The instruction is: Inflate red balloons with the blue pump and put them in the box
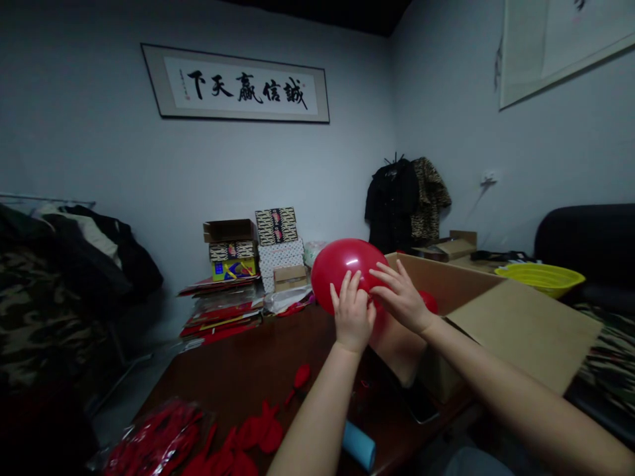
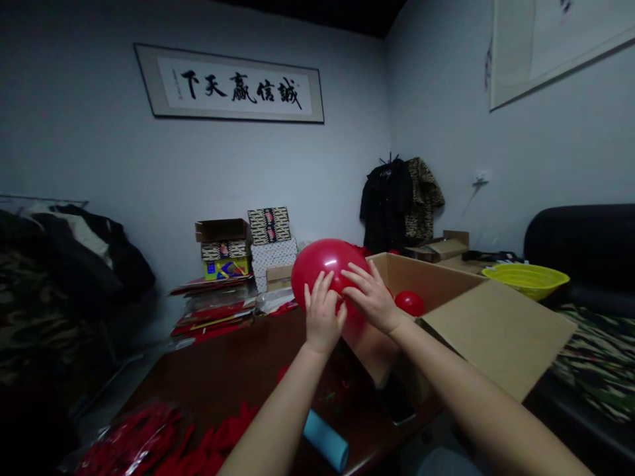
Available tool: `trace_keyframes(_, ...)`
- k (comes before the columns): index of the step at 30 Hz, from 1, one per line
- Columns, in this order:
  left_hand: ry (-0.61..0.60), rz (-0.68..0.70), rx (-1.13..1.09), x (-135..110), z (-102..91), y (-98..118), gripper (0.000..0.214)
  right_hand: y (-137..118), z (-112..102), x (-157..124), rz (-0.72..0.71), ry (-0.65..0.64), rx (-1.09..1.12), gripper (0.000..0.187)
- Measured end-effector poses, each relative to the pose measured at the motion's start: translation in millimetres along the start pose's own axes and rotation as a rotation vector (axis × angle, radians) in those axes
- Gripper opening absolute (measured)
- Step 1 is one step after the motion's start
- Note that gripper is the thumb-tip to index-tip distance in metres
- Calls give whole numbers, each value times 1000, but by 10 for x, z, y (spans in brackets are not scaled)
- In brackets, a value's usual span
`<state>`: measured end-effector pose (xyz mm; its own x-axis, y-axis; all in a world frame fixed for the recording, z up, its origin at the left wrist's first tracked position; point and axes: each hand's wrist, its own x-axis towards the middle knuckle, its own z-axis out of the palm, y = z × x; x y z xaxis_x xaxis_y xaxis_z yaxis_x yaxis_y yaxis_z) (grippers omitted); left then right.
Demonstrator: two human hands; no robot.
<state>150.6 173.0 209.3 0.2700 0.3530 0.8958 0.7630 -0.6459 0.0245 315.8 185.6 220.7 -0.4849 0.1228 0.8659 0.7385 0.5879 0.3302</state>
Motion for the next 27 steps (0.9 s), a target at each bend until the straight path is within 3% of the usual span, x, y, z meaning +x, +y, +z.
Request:
trace_keyframes(8, -20, 53, -101, 3, 325, 270, 10, 217, -146, -334, 242, -151, -55, 58)
trace_keyframes(12, -61, 161, -141, 1, 324, 280, 14, 270, -220, -406, 238, -214, -8, 65)
trace_keyframes(16, -30, 247, -191, 50, 254, 137, 44, 320, -307, -465, 217, -181, 13, 67)
trace_keyframes(17, 20, 215, -187, 77, 235, 81, 51, 334, -328, -471, 220, -159, 13, 67)
trace_keyframes(20, 168, -46, -152, 173, 201, -74, 65, 371, -368, -444, 247, -112, 21, 64)
trace_keyframes(22, 129, -93, -151, 217, 197, -132, 65, 386, -369, -391, 255, -118, 36, 64)
trace_keyframes(27, 5, -22, -126, 189, 181, -106, 67, 401, -343, -290, 243, -148, 71, 70)
